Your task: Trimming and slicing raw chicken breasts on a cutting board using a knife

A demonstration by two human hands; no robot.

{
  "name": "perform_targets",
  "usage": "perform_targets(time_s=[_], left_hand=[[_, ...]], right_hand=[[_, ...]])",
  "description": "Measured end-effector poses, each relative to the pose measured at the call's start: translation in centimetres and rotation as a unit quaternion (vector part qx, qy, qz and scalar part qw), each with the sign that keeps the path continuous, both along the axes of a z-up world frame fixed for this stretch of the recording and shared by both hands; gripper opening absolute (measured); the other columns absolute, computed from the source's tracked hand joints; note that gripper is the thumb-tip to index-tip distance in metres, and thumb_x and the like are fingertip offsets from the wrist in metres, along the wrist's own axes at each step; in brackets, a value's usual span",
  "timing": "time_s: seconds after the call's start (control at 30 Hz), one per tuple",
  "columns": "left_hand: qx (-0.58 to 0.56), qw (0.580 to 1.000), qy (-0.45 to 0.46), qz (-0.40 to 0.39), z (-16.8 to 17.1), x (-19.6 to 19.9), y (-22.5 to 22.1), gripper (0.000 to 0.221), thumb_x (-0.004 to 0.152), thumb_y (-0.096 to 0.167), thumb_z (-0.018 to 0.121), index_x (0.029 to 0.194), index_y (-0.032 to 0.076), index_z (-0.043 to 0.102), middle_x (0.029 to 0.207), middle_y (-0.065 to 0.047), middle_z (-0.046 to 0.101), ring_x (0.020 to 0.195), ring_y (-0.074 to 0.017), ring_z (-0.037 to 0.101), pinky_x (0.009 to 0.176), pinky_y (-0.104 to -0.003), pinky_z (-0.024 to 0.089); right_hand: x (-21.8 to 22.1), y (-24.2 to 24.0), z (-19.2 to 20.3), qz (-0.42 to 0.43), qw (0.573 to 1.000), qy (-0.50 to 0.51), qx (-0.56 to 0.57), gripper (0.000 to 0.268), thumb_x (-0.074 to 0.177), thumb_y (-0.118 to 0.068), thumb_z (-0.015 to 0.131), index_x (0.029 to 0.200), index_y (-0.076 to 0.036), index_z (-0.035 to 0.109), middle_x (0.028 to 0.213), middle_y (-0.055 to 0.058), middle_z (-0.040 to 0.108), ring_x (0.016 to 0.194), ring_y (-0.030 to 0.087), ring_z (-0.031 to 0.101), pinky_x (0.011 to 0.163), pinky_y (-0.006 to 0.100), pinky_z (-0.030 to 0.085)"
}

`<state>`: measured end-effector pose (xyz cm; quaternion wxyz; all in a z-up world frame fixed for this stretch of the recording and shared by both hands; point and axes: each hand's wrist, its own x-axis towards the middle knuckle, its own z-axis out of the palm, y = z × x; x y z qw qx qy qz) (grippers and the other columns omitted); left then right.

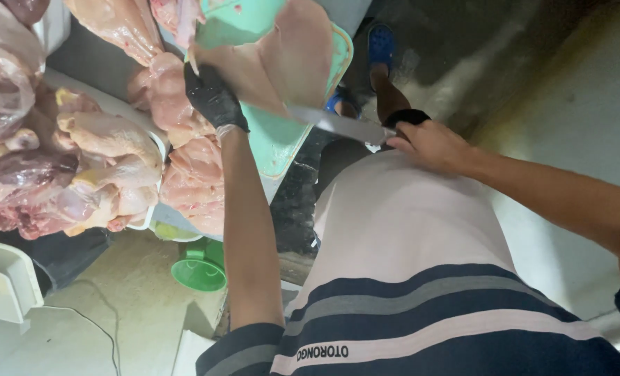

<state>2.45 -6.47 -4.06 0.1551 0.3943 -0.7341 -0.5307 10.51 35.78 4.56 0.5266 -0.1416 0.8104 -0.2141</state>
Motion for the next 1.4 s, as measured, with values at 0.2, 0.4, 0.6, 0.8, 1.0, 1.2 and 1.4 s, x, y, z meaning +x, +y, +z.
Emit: perform_targets(time_s=[0.2,0.4,0.6,0.8,1.0,1.2,1.4], left_hand=[[0.000,0.999,0.049,0.022,2.3,2.7,-0.7,0.039,0.101,0.023,0.060,0.134,0.002,0.067,0.129,-0.014,0.075,0.116,-0.0231,0.070,0.101,-0.036,0.058],[-0.003,0.993,0.118,0.017,6.2,3.9,1.8,0.024,0.100,0.022,0.058,0.110,0.006,0.072,0.107,-0.009,0.077,0.101,-0.0190,0.068,0.092,-0.035,0.056],[-0.004,0.989,0.110,0.098,2.1,5.9,0.3,0.033,0.100,0.019,0.062,0.126,0.001,0.072,0.124,-0.014,0.077,0.114,-0.0221,0.070,0.105,-0.037,0.055],[-0.044,0.969,0.126,0.207,-1.8,9.2,-3.7,0.056,0.108,0.013,0.067,0.157,0.000,0.043,0.150,-0.032,0.056,0.142,-0.0380,0.054,0.123,-0.046,0.049],[-0.193,0.965,0.124,0.126,1.7,8.5,-8.0,0.049,0.110,0.011,0.069,0.156,0.007,0.053,0.155,-0.017,0.059,0.147,-0.0260,0.051,0.125,-0.037,0.047],[-0.441,0.890,0.096,0.068,8.2,8.2,-9.5,0.041,0.103,0.012,0.072,0.143,0.012,0.063,0.134,-0.007,0.074,0.123,-0.0222,0.073,0.105,-0.028,0.064],[-0.398,0.886,-0.110,-0.210,11.8,5.2,0.9,0.095,0.092,0.024,0.091,0.164,0.020,0.029,0.153,-0.015,0.059,0.129,-0.0323,0.066,0.105,-0.046,0.061]], right_hand=[[-4.6,-7.9,1.4,-0.130,0.990,0.037,-0.047,0.046,0.115,-0.048,0.039,0.105,-0.006,0.055,0.078,0.019,0.066,0.064,0.045,0.059,0.055,0.056,0.035],[-4.0,-14.4,-1.8,-0.113,0.979,0.164,-0.033,0.053,0.113,-0.054,0.040,0.106,-0.004,0.057,0.081,0.026,0.068,0.069,0.056,0.061,0.055,0.064,0.042],[3.6,-10.2,1.8,-0.105,0.992,0.038,0.054,0.054,0.110,-0.053,0.043,0.117,-0.001,0.054,0.094,0.031,0.070,0.082,0.059,0.066,0.068,0.067,0.048],[3.6,-7.0,5.4,-0.033,0.993,-0.023,0.110,0.066,0.108,-0.052,0.040,0.143,0.003,0.056,0.112,0.038,0.072,0.105,0.055,0.072,0.089,0.063,0.059],[1.5,-6.4,8.8,0.002,0.997,0.013,0.075,0.058,0.110,-0.044,0.041,0.141,0.002,0.059,0.110,0.038,0.073,0.104,0.055,0.072,0.091,0.063,0.058],[0.3,-7.1,5.5,-0.090,0.987,0.122,-0.044,0.061,0.114,-0.045,0.045,0.131,0.010,0.063,0.097,0.035,0.074,0.088,0.050,0.074,0.074,0.053,0.060],[-2.9,-8.2,3.8,-0.188,0.974,0.108,-0.068,0.043,0.114,-0.042,0.046,0.091,-0.007,0.053,0.071,0.016,0.062,0.062,0.042,0.061,0.057,0.054,0.035]])
